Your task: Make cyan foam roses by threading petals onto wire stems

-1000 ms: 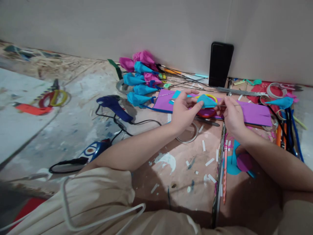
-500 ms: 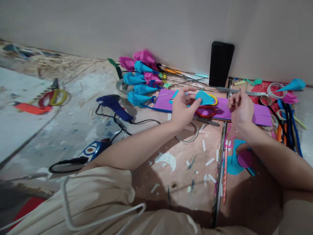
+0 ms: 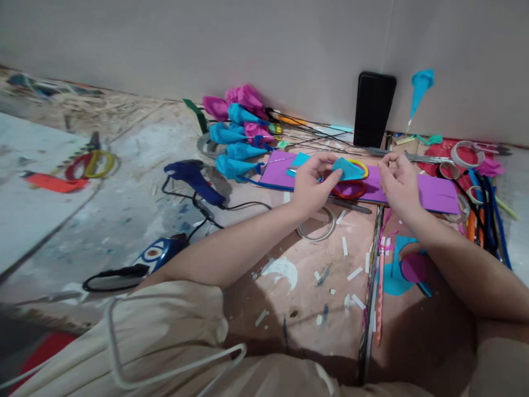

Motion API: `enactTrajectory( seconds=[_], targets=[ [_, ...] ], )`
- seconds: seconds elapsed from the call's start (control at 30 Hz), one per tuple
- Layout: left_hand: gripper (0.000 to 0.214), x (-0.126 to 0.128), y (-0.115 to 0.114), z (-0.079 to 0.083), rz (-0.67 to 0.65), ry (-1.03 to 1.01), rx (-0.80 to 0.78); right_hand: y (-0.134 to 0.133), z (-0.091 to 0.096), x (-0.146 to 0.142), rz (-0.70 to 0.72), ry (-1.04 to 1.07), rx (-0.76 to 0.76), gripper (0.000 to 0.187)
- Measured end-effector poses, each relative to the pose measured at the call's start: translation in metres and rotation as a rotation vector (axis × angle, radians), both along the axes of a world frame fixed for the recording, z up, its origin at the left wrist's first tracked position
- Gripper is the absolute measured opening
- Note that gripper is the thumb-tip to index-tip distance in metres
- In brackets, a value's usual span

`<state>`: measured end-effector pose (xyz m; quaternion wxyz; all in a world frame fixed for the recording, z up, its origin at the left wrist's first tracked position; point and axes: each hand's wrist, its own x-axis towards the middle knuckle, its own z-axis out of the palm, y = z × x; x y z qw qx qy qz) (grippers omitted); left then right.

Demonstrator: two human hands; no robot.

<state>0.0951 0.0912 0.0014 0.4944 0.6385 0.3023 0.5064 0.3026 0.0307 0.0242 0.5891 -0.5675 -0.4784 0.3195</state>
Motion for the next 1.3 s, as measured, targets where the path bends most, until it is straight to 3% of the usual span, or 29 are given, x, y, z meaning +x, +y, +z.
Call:
enactTrajectory(
  seconds=[0.17,0.27,0.33,0.47,0.57,0.7,0.9,1.07,1.2,1.3],
  targets=[
    [0.017,0.003,0.006,-0.006,0.002,-0.051,-0.025,-0.008,0.007,0.0,0.066,-0.452,-0.083,0.023],
    [0.013,0.003,0.009,-0.008,-0.018,-0.077,0.003,-0.009,0.008,-0.001,0.108,-0.529,-0.09,0.019],
    [0.01,0.001,0.011,-0.009,-0.064,-0.086,0.061,-0.008,0.008,-0.002,0.123,-0.424,-0.112,0.029],
    [0.01,-0.003,0.015,-0.008,-0.145,-0.046,0.212,-0.003,0.009,-0.001,0.148,0.001,-0.083,0.065],
    [0.013,-0.004,0.016,-0.007,-0.248,-0.028,0.241,-0.001,0.014,0.001,0.202,0.171,0.006,0.075],
    [0.017,-0.003,0.014,-0.007,-0.335,-0.007,0.276,-0.003,0.025,0.003,0.195,0.258,0.109,0.075],
    [0.029,-0.009,0.013,-0.004,-0.332,0.127,0.237,0.0,0.029,0.006,0.245,0.297,0.013,0.072],
    [0.022,-0.008,0.011,-0.003,-0.306,0.093,0.096,0.007,0.022,0.01,0.306,0.368,0.006,0.061],
    [0.033,-0.001,0.009,-0.005,-0.285,0.041,-0.075,0.009,0.019,0.012,0.329,0.305,-0.014,0.063],
    [0.041,0.001,0.01,-0.005,-0.299,-0.032,-0.099,0.008,0.017,0.012,0.326,0.249,0.004,0.061]
  ],
)
